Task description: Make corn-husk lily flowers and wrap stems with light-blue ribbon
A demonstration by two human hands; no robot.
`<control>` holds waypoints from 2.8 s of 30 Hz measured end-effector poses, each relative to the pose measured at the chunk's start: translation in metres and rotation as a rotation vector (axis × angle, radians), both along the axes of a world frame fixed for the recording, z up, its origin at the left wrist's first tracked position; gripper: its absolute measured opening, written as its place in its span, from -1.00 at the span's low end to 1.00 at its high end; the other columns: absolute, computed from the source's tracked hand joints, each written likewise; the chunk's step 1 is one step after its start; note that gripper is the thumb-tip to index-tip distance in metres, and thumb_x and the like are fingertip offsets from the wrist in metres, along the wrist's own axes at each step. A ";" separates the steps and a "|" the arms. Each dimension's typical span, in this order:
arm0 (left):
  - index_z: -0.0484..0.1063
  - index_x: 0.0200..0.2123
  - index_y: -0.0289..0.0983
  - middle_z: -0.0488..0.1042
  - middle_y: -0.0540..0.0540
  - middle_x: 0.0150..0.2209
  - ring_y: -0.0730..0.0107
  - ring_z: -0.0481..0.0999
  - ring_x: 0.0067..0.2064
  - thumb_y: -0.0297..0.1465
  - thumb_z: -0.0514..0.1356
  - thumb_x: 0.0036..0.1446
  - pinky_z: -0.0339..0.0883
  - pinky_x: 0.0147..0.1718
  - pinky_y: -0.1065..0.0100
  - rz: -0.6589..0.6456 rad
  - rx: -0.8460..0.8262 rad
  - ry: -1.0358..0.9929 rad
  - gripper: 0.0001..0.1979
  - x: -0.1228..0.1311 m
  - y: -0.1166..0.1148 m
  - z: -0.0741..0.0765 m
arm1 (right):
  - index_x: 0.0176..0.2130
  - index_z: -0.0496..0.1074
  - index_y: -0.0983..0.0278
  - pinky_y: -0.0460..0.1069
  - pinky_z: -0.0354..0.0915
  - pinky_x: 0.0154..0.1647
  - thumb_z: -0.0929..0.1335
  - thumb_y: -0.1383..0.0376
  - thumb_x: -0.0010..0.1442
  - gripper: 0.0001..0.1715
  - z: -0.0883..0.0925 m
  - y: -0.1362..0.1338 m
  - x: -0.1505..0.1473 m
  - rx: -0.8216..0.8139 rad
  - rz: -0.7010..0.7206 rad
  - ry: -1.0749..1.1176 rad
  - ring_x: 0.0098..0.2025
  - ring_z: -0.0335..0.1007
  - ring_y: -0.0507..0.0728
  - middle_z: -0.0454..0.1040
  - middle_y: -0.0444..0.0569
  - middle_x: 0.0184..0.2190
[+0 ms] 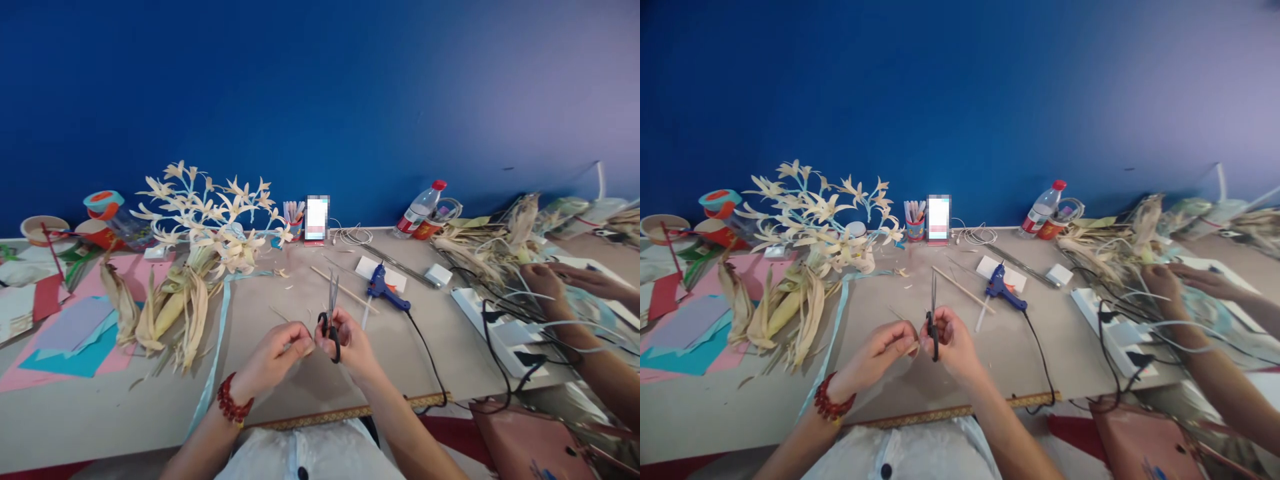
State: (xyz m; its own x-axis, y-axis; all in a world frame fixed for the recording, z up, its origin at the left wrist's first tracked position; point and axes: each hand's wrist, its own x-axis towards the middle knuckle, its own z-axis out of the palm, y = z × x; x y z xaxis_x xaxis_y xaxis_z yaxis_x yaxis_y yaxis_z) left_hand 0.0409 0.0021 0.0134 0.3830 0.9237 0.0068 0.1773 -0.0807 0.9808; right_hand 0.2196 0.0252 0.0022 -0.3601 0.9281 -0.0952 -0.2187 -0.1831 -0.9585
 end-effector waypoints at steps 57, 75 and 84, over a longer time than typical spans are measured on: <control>0.33 -0.39 -0.26 0.34 -0.04 -0.35 0.35 0.33 -0.26 -0.41 0.12 0.25 0.17 -0.27 0.36 0.318 0.079 -0.335 -0.86 0.008 -0.008 -0.002 | -0.46 0.20 0.24 -0.18 -0.04 -0.68 0.53 -0.16 -0.18 -0.33 -0.023 -0.037 0.010 -0.157 0.205 -0.125 -0.70 0.12 -0.09 0.26 -0.29 -0.71; 0.33 -0.41 -0.25 0.38 -0.05 -0.34 0.34 0.35 -0.26 -0.39 0.15 0.23 0.17 -0.28 0.36 0.297 0.024 -0.324 -0.85 0.001 -0.009 -0.002 | -0.47 0.17 0.23 -0.18 -0.08 -0.71 0.52 -0.14 -0.12 -0.35 -0.027 -0.036 0.013 -0.136 0.244 -0.102 -0.72 0.09 -0.10 0.23 -0.30 -0.73; 0.32 -0.41 -0.25 0.41 -0.05 -0.32 0.36 0.35 -0.26 -0.39 0.15 0.23 0.17 -0.28 0.37 0.254 -0.010 -0.362 -0.85 -0.002 -0.008 -0.004 | -0.47 0.18 0.24 -0.19 -0.07 -0.71 0.52 -0.11 -0.09 -0.37 -0.028 -0.037 0.015 -0.125 0.250 -0.085 -0.72 0.08 -0.10 0.21 -0.31 -0.72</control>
State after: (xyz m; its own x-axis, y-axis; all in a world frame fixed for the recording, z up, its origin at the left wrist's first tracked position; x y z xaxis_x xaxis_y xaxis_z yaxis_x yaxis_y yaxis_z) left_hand 0.0387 -0.0059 0.0093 0.1182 0.9890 0.0894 -0.1650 -0.0693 0.9839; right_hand 0.2347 -0.0114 -0.0255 -0.5617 0.7908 -0.2431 -0.0717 -0.3393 -0.9380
